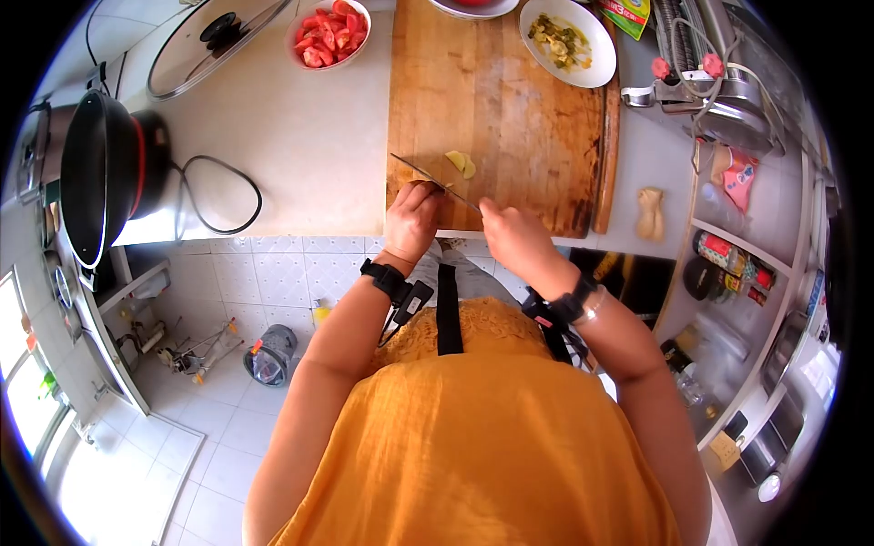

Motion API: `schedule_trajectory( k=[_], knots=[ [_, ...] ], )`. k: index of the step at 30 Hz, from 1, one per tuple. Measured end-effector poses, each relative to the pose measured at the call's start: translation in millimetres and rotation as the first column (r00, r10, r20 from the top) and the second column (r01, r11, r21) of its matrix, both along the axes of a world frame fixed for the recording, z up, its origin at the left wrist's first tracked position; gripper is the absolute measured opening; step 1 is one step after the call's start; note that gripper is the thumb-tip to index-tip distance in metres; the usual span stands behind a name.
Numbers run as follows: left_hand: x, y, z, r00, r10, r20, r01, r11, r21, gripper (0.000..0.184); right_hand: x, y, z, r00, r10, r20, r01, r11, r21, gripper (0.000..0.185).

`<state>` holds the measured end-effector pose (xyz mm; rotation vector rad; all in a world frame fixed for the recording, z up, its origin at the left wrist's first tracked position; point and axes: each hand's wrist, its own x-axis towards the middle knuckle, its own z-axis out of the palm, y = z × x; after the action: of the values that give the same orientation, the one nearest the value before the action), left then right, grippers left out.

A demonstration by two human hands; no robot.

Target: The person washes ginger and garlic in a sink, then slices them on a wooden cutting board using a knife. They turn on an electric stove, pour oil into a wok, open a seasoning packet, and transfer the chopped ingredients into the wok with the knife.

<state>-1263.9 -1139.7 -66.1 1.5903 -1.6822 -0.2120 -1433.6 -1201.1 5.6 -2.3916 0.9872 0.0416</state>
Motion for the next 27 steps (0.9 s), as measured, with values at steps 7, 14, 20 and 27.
schedule_trajectory(
  k=[7,14,20,27],
  knots=[
    [1.5,0.2,5.4,1.000,0.001,0.019,-0.001,1.000,0.024,0.019,-3.6,4.8,-6.3,0.983,-0.103,0.150,0.099,0.995,0.031,0.020],
    [2.5,0.4,3.3,1.000,-0.013,-0.001,0.013,1.000,0.007,0.019,5.9,-3.7,1.3,0.998,-0.034,0.044,0.031,0.998,0.063,0.016],
    [5.1,0.8,5.1,0.999,-0.020,0.032,0.019,1.000,0.021,0.023,5.4,0.3,-8.8,0.973,-0.186,0.140,0.175,0.980,0.091,0.017],
    [12.2,-1.3,0.1,0.996,-0.082,0.035,0.083,0.996,-0.027,0.021,3.4,-1.4,3.2,0.998,-0.036,0.050,0.032,0.997,0.070,0.017]
  ],
)
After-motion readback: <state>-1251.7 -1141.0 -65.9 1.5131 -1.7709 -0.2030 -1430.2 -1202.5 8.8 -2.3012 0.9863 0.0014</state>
